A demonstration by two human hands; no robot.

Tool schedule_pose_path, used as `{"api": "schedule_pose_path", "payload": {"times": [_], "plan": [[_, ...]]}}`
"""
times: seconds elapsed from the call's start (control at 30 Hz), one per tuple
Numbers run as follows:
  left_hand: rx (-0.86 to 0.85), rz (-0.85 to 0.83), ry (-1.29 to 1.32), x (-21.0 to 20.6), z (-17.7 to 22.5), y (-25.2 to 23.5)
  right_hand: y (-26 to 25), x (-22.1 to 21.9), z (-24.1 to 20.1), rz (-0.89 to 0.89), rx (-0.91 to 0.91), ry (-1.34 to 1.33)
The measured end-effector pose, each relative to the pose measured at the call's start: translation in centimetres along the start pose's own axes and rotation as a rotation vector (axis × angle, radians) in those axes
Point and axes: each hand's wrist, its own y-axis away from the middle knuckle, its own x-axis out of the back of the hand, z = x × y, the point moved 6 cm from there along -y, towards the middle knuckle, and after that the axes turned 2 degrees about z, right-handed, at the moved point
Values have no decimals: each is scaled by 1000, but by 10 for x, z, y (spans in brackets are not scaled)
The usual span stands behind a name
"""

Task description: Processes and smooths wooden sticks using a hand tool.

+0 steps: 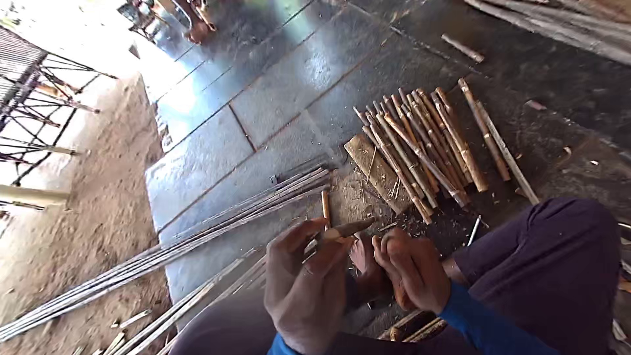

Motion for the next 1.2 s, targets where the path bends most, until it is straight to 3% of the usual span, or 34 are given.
{"api": "schedule_pose_path", "payload": {"times": [0.13, 0.17, 0.27, 0.37, 0.47, 0.57, 0.6, 0.67, 0.8, 0.9, 1.0, 1.03, 1.13, 1.2], "plan": [[-4, 23, 17, -6, 8, 7, 44, -39, 87, -391, -558, 169], [-15, 9, 24, -7, 10, 6, 42, -37, 84, -393, -547, 160], [-25, -21, 44, -12, 12, 7, 32, -34, 61, -248, -266, 114], [-77, -7, 67, -20, 14, 2, 25, -36, 81, -250, -312, 84], [-74, -19, 56, -27, 10, 3, 16, -26, 56, -178, -147, -25], [-75, -43, 60, -29, 18, 6, 27, -36, 81, -299, -408, -10], [-84, -46, 54, -31, 18, 2, 20, -33, 78, -277, -411, -31], [-87, -23, 3, -33, 14, -1, 7, -29, 68, -224, -251, -32], [-84, 14, -61, -25, 13, -5, 14, -56, 103, -292, -418, -39], [-61, 35, -103, -24, 4, -8, 1, -59, 86, -241, -199, -64], [-59, 54, -112, -22, 5, -6, 21, -62, 113, -317, -452, 16], [-58, 50, -93, -24, 5, -11, 16, -57, 111, -292, -451, 16], [-33, 55, -58, -23, 4, -7, 9, -54, 85, -251, -175, -49], [-43, 66, -50, -22, 6, -4, 20, -57, 100, -288, -329, -69]]}}
